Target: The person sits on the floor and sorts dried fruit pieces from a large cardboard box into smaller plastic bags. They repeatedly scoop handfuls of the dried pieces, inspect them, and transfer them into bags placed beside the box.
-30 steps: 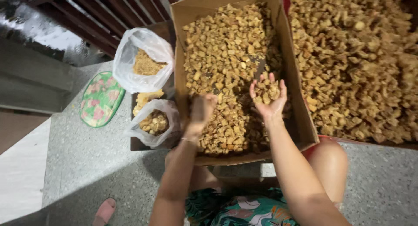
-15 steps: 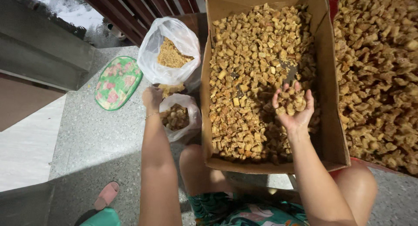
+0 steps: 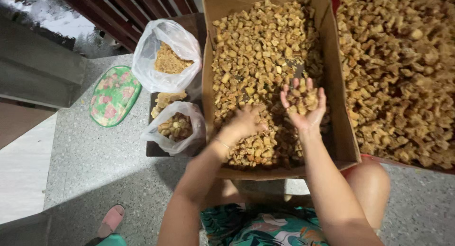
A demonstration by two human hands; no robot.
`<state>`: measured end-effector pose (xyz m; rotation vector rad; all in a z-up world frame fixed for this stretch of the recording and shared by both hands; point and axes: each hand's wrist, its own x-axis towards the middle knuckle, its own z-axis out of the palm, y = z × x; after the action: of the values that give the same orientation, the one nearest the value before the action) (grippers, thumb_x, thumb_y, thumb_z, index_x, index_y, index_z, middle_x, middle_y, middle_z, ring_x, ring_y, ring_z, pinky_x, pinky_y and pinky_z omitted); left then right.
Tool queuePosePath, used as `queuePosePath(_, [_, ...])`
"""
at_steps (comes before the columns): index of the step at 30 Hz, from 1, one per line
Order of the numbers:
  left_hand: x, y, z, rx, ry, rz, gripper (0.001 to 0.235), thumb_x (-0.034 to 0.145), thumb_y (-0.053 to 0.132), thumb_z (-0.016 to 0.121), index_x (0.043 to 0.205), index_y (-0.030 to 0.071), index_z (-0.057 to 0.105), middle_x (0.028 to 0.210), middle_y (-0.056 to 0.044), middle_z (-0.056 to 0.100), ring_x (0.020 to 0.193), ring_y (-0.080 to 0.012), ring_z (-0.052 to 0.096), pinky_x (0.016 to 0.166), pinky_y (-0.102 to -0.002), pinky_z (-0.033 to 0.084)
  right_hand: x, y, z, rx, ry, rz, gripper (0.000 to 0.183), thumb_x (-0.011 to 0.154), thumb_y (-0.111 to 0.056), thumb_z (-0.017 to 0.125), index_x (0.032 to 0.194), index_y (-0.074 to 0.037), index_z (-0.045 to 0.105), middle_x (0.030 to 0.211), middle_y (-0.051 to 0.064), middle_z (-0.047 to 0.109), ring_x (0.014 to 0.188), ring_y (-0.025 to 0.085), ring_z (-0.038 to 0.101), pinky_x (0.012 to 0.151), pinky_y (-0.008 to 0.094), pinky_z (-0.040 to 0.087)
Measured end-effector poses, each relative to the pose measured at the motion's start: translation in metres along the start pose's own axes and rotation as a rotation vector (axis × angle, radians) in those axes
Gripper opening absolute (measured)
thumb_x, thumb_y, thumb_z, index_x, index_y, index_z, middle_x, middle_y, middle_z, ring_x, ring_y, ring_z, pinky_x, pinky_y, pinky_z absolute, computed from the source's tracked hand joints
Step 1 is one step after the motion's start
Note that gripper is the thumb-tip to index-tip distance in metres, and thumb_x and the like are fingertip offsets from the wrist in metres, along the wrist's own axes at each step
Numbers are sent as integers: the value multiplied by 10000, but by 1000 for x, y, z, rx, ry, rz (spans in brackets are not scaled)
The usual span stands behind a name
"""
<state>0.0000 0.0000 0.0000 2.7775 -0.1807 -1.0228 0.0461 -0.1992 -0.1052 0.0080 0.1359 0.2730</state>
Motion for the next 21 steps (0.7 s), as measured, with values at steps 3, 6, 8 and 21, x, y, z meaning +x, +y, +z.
queuePosePath(3, [-11, 36, 30, 148, -97, 12, 875, 894, 595, 681, 1591, 257, 277, 1662, -159, 141, 1497, -455, 107, 1188, -659, 252, -2, 4, 6, 38, 69, 34, 445, 1033, -520, 501, 1311, -201, 636, 1415, 113, 610, 1369, 414, 514, 1168, 616, 415])
queuePosePath(6, [-1, 24, 50, 144, -74, 4, 762, 868, 531, 707, 1502, 237, 405, 1621, -144, 267, 1470, -406, 253, 1150, -546, 419, -6, 7, 22, -17, 189, 19, 505, 972, -550, 438, 1297, -241, 670, 1405, 72, 618, 1355, 398, 515, 1139, 658, 389])
queuePosePath(8, [9, -8, 60, -54, -66, -58, 571, 888, 446, 703, 1377, 214, 518, 1623, -113, 261, 1447, -415, 275, 1068, -433, 542, -7, 9, 27, -19, 154, 35, 545, 953, -575, 409, 1321, -254, 652, 1427, 79, 601, 1378, 391, 498, 1142, 670, 364])
queuePosePath(21, [51, -7, -25, -425, 620, 757, 297, 978, 78, 625, 1268, 34, 671, 1052, -130, 695, 802, -201, 655, 736, -341, 560, -6, 16, 13, -79, 24, 106, 630, 970, -604, 390, 1448, -226, 547, 1519, 116, 537, 1427, 314, 469, 1166, 650, 366])
